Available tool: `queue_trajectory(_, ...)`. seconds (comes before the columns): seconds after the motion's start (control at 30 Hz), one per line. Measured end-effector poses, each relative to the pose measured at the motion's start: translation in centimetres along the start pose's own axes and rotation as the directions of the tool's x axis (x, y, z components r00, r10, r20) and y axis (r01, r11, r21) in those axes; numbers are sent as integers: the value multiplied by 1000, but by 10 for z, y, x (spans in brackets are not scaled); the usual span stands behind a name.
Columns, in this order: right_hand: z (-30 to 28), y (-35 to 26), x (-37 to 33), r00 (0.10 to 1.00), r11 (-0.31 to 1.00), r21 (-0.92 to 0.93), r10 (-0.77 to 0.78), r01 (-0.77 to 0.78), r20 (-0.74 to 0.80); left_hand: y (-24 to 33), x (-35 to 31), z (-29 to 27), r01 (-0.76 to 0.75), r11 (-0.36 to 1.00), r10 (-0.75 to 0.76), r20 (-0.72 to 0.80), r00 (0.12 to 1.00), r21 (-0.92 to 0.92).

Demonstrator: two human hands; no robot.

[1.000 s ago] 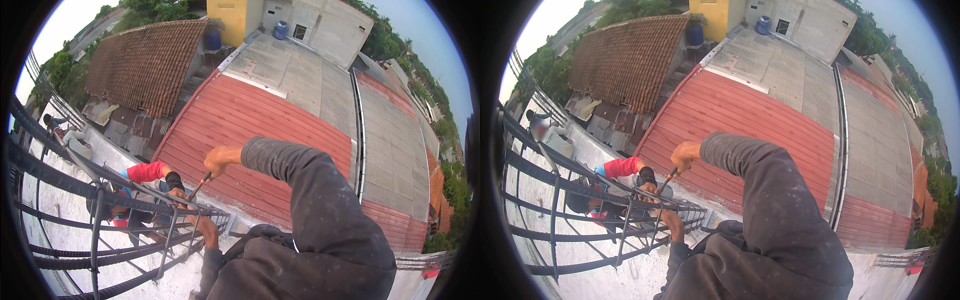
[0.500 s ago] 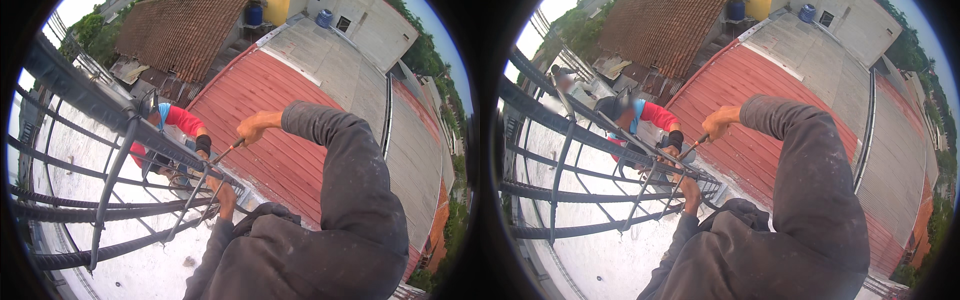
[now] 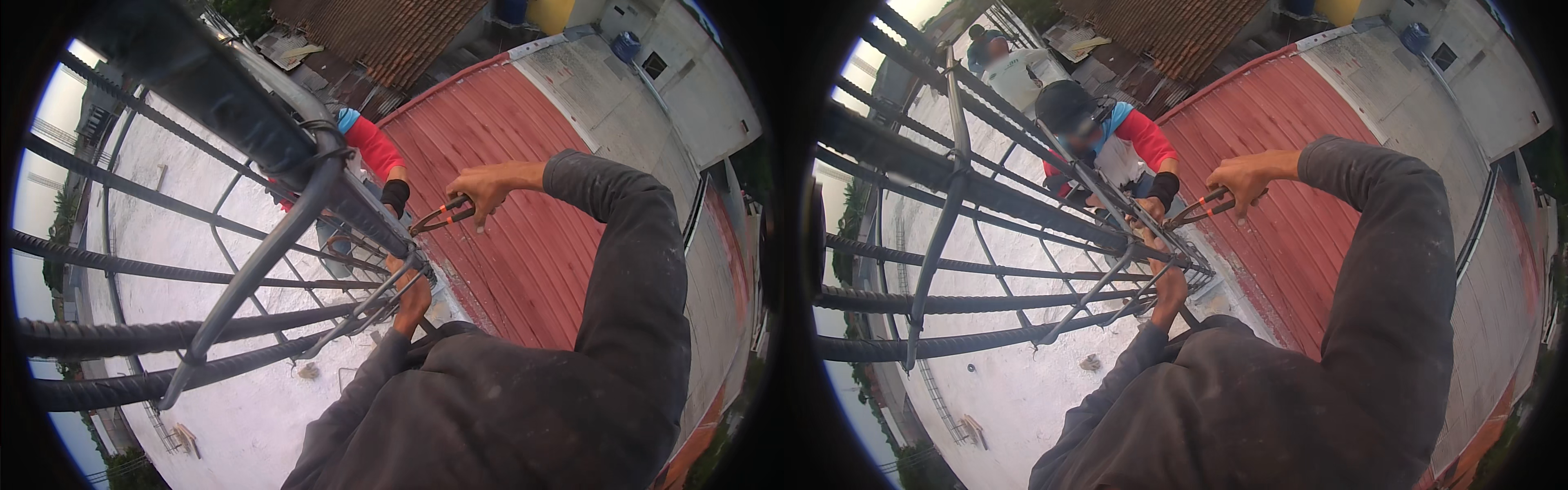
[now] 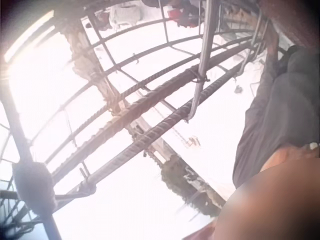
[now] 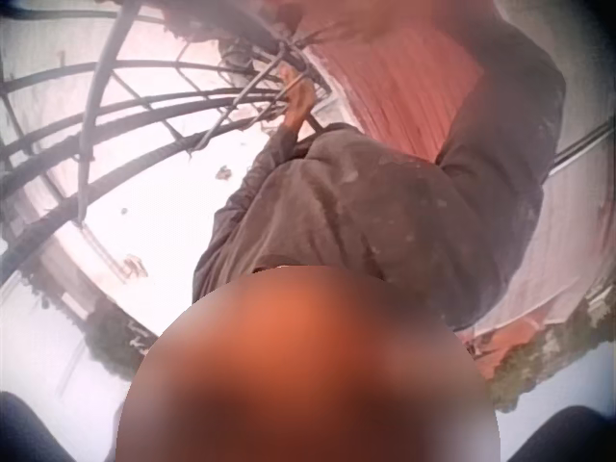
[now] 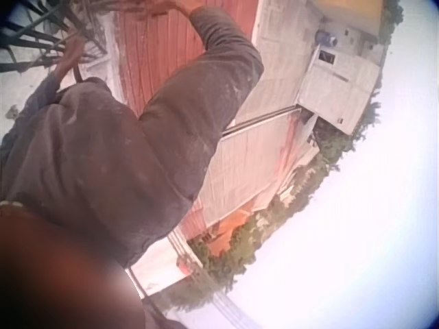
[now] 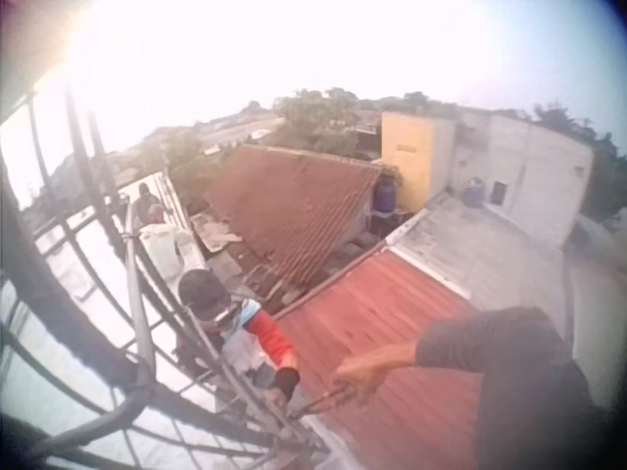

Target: The person kneels on a rooftop and uses pliers to twist wire ties around the intersections of a vertical rebar cage. A coworker assists nearby. The person repeatedly reaches for wire ties, wraps them around rebar intersections, and twists them tight.

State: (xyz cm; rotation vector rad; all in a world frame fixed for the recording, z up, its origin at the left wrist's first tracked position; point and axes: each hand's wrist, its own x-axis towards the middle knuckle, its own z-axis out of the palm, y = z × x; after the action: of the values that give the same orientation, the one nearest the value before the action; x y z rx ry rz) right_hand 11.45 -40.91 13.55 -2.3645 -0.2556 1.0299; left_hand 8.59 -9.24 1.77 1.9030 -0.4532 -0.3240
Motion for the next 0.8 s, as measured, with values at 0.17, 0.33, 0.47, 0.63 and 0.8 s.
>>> queue_trajectory(0.17, 7, -4, -7, 998, 986, -166, -22, 12, -58, -12, 4, 10, -211, 971, 225, -130, 966, 114)
queue_trajectory(0.33, -6, -2, 8, 959, 967, 177, 137, -184, 249, -9, 10, 8, -170, 984, 174, -104, 979, 47)
queue_trajectory(0.47, 18, 5, 3, 940, 877, -476, -208, 57, -271, -3, 12, 10, -136, 989, 126, -174, 977, -51)
queue_trajectory(0.63, 28, -1, -3, 800, 740, -670, -366, -59, -476, -11, 11, 11, -101, 980, 77, -137, 988, -172)
queue_trajectory(0.8, -11, -22, 3, 979, 975, -143, 184, -171, 87, -44, 17, 6, -7, 999, 3, -77, 997, -52)
